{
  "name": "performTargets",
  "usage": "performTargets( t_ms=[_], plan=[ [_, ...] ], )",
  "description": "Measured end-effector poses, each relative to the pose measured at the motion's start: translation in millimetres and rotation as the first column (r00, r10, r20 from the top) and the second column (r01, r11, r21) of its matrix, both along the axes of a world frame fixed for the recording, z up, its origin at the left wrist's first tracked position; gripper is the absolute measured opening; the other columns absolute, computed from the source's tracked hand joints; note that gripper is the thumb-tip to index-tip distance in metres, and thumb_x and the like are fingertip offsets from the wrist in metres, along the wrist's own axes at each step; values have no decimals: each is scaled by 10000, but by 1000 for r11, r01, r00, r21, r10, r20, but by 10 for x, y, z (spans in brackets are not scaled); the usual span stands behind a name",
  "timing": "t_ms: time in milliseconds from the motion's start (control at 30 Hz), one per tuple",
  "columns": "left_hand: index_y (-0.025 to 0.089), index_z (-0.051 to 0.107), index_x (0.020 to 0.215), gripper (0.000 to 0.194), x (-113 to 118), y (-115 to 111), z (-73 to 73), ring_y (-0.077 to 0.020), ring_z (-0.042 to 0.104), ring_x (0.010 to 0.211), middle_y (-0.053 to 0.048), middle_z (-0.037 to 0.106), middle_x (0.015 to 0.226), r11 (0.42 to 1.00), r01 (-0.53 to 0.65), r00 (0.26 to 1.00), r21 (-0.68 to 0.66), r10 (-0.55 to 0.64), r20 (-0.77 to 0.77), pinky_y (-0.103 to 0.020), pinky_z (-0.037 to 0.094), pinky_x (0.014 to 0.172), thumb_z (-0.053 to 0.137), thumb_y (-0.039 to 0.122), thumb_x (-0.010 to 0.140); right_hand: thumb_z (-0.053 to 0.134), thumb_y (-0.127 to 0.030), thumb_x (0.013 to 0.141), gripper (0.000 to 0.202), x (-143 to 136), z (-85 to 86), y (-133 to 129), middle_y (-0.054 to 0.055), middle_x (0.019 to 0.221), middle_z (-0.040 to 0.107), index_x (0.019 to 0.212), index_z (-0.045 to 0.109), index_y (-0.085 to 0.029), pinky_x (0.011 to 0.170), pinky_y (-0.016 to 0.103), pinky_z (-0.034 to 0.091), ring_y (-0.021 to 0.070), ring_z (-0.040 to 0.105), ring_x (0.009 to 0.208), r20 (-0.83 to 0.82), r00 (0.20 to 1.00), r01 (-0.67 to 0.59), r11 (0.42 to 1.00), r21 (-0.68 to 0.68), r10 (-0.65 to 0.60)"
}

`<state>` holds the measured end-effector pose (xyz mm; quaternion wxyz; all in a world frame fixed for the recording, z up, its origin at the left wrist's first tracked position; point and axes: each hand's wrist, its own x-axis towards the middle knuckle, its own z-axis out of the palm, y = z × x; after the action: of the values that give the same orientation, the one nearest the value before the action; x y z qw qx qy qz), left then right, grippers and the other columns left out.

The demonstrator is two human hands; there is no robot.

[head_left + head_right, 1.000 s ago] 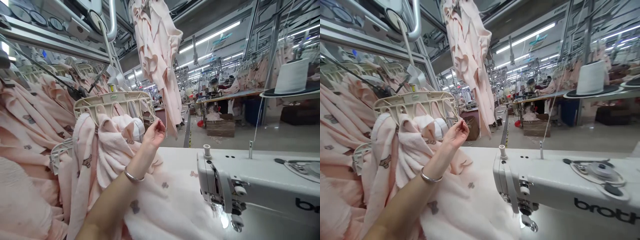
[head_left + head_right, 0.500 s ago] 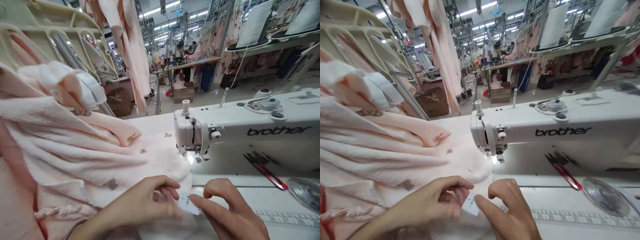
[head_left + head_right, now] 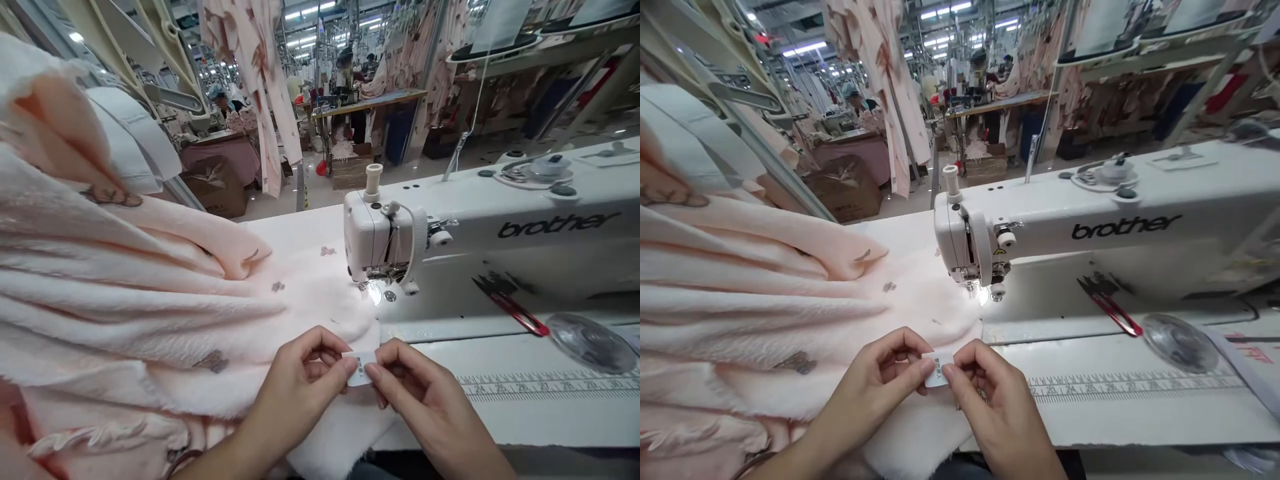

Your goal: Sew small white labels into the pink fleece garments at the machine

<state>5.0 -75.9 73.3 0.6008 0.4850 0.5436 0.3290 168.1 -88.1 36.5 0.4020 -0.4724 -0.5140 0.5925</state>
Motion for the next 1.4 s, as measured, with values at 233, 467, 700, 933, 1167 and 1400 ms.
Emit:
performTargets(
  t_ms=[233, 467, 700, 933, 1167, 1400],
  plan=[
    [98, 566, 762, 273, 27, 62, -49, -76, 535, 581, 0, 555, 622, 995, 46, 999, -88, -46, 7, -172, 466, 578, 681, 345, 735, 560, -456, 829, 304, 16, 12, 9, -49, 641, 439, 708, 486, -187, 592, 189, 347, 82, 423, 611, -12, 1000, 18, 999, -49, -18],
    [112, 600, 745, 223, 37, 268, 189, -87, 557, 563, -7, 595, 606, 998, 59, 979, 7, -56, -198, -170, 445, 561, 645, 329, 761, 466, -311, 917, 156, 117, -327, 38, 18, 853, 572, 982, 546, -195, 667, 237, 436, 134, 541, 769, 314, 947, -56, 926, 374, -69],
    [144, 635, 727, 143, 234, 786, -6, -111, 556, 543, -7, 611, 581, 964, 210, 799, 163, -73, -597, -200, 404, 549, 566, 259, 776, 490, -175, 895, 197, 303, -759, -46, 98, 1199, 542, 1072, 574, -158, 881, 394, 370, 286, 433, 1184, 653, 625, -375, 569, 731, -428],
    [130, 608, 752, 194, 322, 838, -335, -121, 572, 554, -26, 611, 630, 988, 150, 855, 43, -108, -507, -215, 431, 544, 552, 314, 775, 498, -117, 875, 151, 250, -684, 190, 100, 900, 473, 734, 455, -151, 779, 380, 414, 230, 476, 923, 578, 700, -154, 701, 696, -419],
    [131, 610, 757, 215, 377, 745, -551, -106, 538, 545, -5, 583, 598, 998, 56, 919, -41, -67, -390, -213, 414, 550, 575, 342, 767, 401, -313, 937, 292, 278, -716, 245, 126, 955, 447, 1090, 509, -89, 722, 410, 453, 249, 439, 908, 634, 616, -179, 701, 690, -467],
    [156, 630, 764, 207, 393, 716, -657, -112, 548, 582, -1, 615, 636, 999, 33, 879, 15, -22, -477, -215, 414, 573, 572, 355, 763, 470, -285, 917, 370, 344, -778, 233, 113, 991, 419, 1251, 482, -127, 764, 432, 443, 230, 427, 922, 638, 652, -223, 700, 678, -410]
  ],
)
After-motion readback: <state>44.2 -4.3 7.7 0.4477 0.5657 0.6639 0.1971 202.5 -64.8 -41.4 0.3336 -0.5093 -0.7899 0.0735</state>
